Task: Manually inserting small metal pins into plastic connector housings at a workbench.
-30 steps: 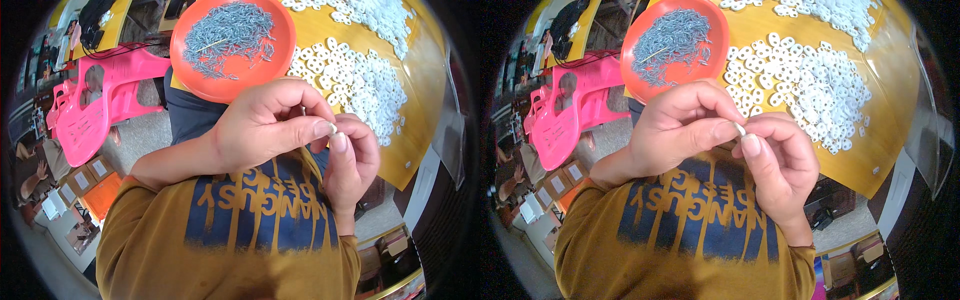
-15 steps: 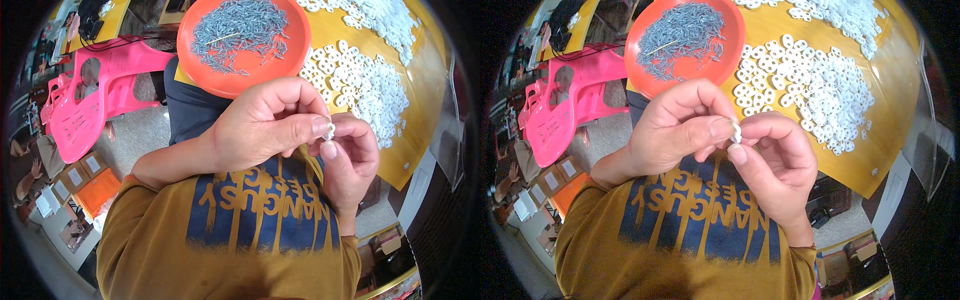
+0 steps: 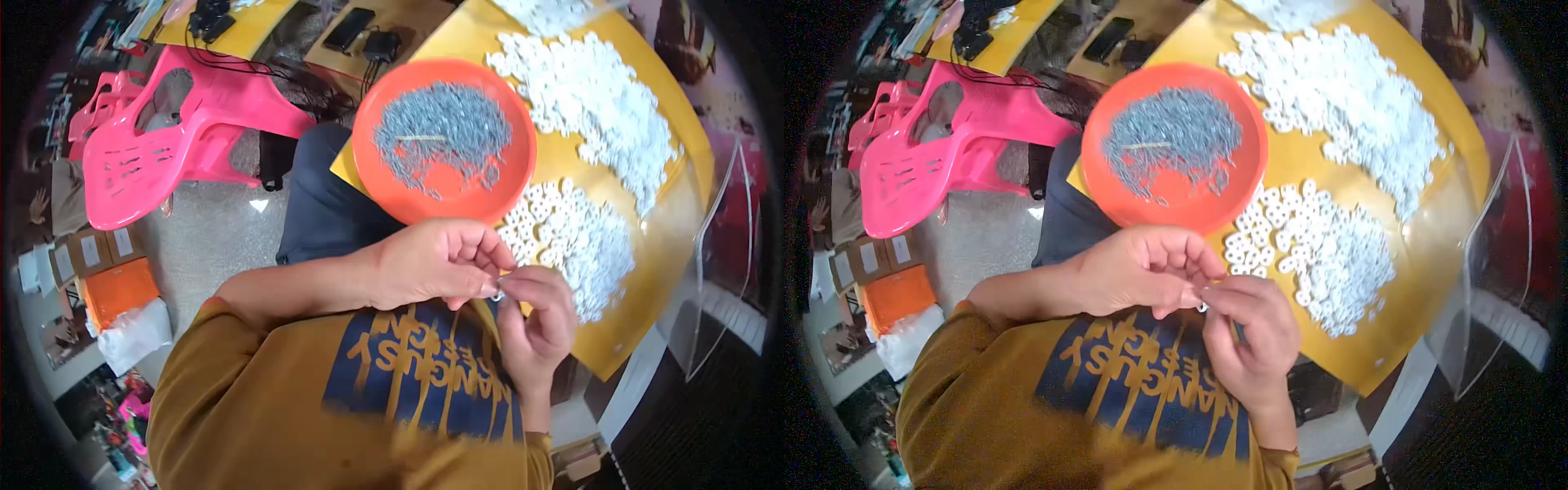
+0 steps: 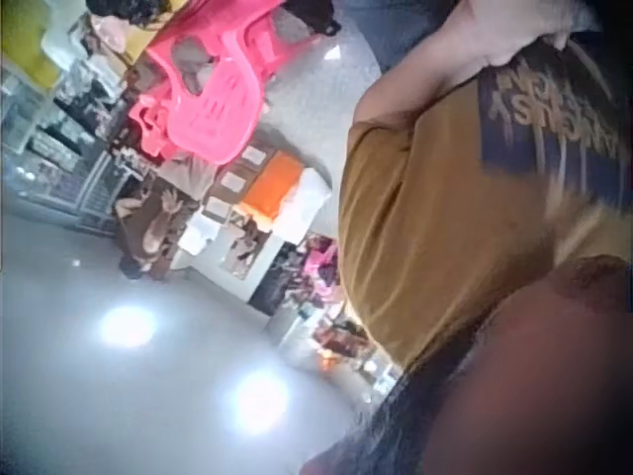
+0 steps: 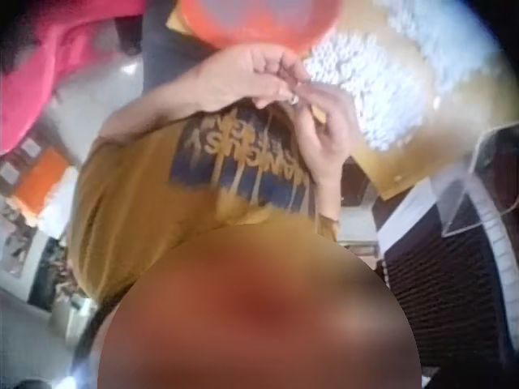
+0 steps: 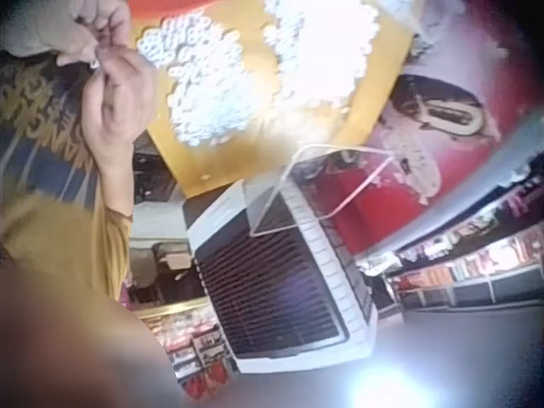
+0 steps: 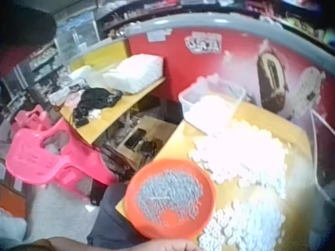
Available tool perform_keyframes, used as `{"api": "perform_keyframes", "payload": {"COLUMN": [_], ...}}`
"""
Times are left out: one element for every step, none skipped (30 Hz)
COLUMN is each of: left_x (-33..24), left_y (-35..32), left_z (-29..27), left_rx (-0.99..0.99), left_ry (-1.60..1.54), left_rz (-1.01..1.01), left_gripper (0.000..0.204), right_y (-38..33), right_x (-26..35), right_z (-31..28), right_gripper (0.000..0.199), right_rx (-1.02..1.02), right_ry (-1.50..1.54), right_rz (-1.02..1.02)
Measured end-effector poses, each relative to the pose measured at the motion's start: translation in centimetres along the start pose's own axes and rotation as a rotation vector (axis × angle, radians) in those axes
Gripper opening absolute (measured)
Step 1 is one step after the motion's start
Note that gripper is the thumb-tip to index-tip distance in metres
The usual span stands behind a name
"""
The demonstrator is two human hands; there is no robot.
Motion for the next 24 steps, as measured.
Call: {"api": "perform_keyframes", "payload": {"left_x": [-0.3,-0.4,-0.5,-0.7,-0.9,-0.7,-1.1,-2.2,-4.3,-6.5,-11.3,-16.8,-19.7,-24.2,-26.8,-27.8,-28.3,-27.3,-25.9,-23.7,-20.9,-18.2,-15.8,-13.1], "left_y": [-0.4,-0.8,-1.4,-1.9,-2.2,-2.4,-2.8,-3.1,-3.7,-4.7,-6.9,-10.8,-13.5,-17.3,-23.8,-27.1,-27.9,-27.6,-27.7,-24.8,-19.6,-16.2,-13.2,-10.8], "left_z": [-0.3,-0.7,-1.1,-1.6,-1.8,-2.2,-2.8,-3.5,-5.4,-7.4,-10.4,-13.2,-17.5,-18.4,-20.8,-23.2,-22.1,-23.2,-24.2,-23.3,-22.4,-21.5,-20.4,-19.6], "left_rx": [-0.001,-0.017,-0.037,-0.063,-0.072,-0.087,-0.103,-0.141,-0.239,-0.34,-0.577,-0.667,-0.5,-0.305,-0.391,-0.447,-0.393,-0.509,-0.634,-0.628,-0.602,-0.552,-0.492,-0.519], "left_ry": [0.004,0.049,0.094,0.057,0.065,0.016,-0.028,0.045,0.115,0.176,0.267,0.608,-0.044,0.101,-0.054,-0.234,-0.161,-0.204,-0.242,-0.258,-0.275,-0.284,-0.298,-0.321], "left_rz": [0.029,0.03,0.03,0.04,0.077,0.091,0.102,0.096,0.159,0.211,0.452,0.729,1.002,0.958,1.118,1.25,1.229,1.233,1.238,1.171,1.094,1.005,0.922,0.828], "left_gripper": [0.022,0.022,0.022,0.02,0.02,0.02,0.019,0.019,0.018,0.017,0.007,0.007,0.009,0.011,0.005,0.008,0.012,0.011,0.009,0.007,0.006,0.004,0.005,0.006], "right_y": [-0.1,0.2,0.5,1.0,1.2,1.3,1.5,1.8,2.2,2.5,2.6,2.7,2.6,2.6,2.8,2.9,3.3,3.6,4.1,4.7,5.0,5.5,6.1,6.9], "right_x": [-0.1,0.5,1.0,1.1,1.2,1.7,2.2,1.9,1.5,1.5,1.2,1.4,1.1,1.3,1.9,1.6,1.1,0.7,0.1,-0.2,-1.0,-1.3,-1.2,-1.5], "right_z": [0.4,0.8,1.2,1.9,2.3,2.7,3.0,3.1,3.1,3.1,2.9,2.8,2.5,2.0,2.1,2.1,2.2,2.3,2.8,2.9,2.7,3.0,3.3,3.5], "right_gripper": [0.021,0.021,0.021,0.021,0.021,0.019,0.019,0.018,0.017,0.016,0.016,0.017,0.017,0.017,0.017,0.015,0.015,0.015,0.014,0.014,0.014,0.014,0.014,0.014], "right_rx": [-0.005,0.007,0.018,0.042,0.062,0.078,0.083,0.054,0.027,0.028,0.021,0.026,0.019,0.017,0.03,-0.001,-0.003,0.004,0.018,0.032,0.029,0.053,0.075,0.078], "right_ry": [0.003,-0.016,-0.033,-0.037,-0.045,-0.121,-0.112,-0.122,-0.13,-0.124,-0.133,-0.149,-0.182,-0.196,-0.195,-0.186,-0.2,-0.23,-0.255,-0.277,-0.351,-0.414,-0.485,-0.491], "right_rz": [0.027,0.005,-0.017,-0.016,-0.013,-0.078,-0.116,-0.074,-0.031,-0.008,-0.027,-0.032,-0.023,-0.064,-0.113,-0.056,-0.033,-0.043,-0.057,-0.056,-0.067,-0.097,-0.132,-0.126]}}
Point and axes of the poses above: each hand's wrist, its own y-axis towards the middle knuckle, its own z-axis out of the palm, x = y × z, the point moved 9 cm from there along y, towards the middle knuckle, and after that the axes turned 1 degree about -x, right-handed, at the moved point
